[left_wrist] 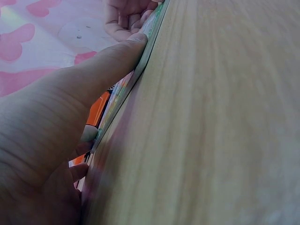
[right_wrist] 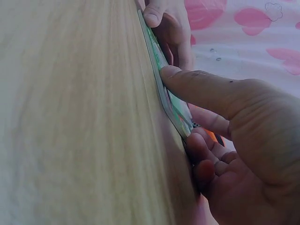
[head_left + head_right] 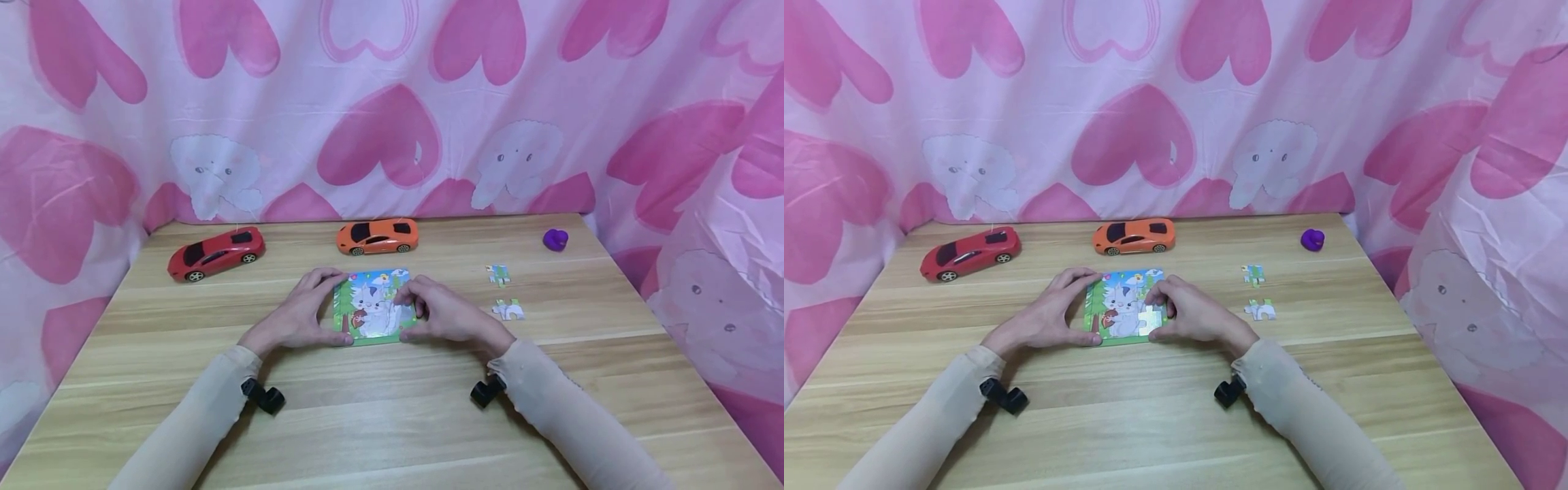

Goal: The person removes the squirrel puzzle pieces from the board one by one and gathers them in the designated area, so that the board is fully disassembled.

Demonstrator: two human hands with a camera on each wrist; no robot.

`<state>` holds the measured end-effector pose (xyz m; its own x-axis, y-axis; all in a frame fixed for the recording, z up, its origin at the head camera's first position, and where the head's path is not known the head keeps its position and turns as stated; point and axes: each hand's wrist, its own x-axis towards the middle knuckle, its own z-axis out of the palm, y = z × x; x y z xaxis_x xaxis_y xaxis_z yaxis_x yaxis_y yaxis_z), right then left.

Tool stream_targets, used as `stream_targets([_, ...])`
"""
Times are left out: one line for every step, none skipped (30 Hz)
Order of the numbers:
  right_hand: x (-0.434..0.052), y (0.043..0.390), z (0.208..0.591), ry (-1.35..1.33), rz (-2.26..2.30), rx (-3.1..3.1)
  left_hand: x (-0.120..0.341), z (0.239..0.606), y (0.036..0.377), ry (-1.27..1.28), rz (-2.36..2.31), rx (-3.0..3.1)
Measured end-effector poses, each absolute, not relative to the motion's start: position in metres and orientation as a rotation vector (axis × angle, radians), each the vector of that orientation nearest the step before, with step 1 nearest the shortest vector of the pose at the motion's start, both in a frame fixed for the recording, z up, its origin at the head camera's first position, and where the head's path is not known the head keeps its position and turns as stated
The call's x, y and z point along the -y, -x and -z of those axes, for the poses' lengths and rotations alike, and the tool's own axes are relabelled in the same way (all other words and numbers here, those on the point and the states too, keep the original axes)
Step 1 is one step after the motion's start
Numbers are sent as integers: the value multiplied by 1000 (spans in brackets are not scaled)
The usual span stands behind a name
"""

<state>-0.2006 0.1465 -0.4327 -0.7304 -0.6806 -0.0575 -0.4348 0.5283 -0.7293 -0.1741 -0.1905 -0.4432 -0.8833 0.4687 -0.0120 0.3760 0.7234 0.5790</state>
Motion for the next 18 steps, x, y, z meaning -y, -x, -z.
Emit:
stream_targets([-146, 201, 433, 919, 1031, -2430, 191, 443, 174, -684, -877, -2768])
stream_targets([-146, 201, 432, 912, 1038, -2424, 191, 443, 174, -685, -876, -2768])
stream_targets([-146, 201, 432, 904, 1044, -2417, 191, 443, 174, -685, -875, -2769])
stream_targets([-146, 201, 432, 894, 1047, -2412, 191, 443, 174, -685, -874, -2769])
stream_targets([-145, 201, 432, 887, 1052, -2406, 191, 443, 174, -685, -876, -2768])
stream_targets([-145, 201, 432, 882, 1054, -2404, 191, 443, 174, -685, -877, -2768])
stream_targets([-145, 200, 431, 877, 1054, -2403, 191, 443, 174, -684, -878, -2767])
stream_targets([-145, 200, 431, 875, 1053, -2403, 191, 443, 174, -683, -879, -2766])
stream_targets([-145, 200, 431, 875, 1051, -2404, 190, 443, 174, -682, -879, -2766])
stream_targets([-145, 200, 431, 875, 1049, -2404, 191, 443, 174, -680, -881, -2765])
stream_targets([-144, 200, 430, 876, 1046, -2406, 191, 443, 174, -679, -881, -2764])
stream_targets([-144, 200, 430, 877, 1046, -2405, 191, 443, 174, -678, -881, -2763])
stream_targets([-144, 200, 430, 875, 1047, -2403, 191, 443, 174, -676, -882, -2762])
stream_targets([-145, 200, 430, 874, 1048, -2403, 191, 443, 174, -674, -883, -2761])
stream_targets([-145, 200, 431, 873, 1051, -2400, 191, 443, 174, -672, -883, -2760])
stream_targets([-145, 201, 431, 873, 1055, -2397, 191, 443, 174, -670, -884, -2759])
stream_targets([-145, 201, 431, 875, 1057, -2395, 191, 443, 175, -668, -884, -2759])
stream_targets([-145, 201, 431, 880, 1061, -2392, 191, 443, 175, -666, -884, -2758])
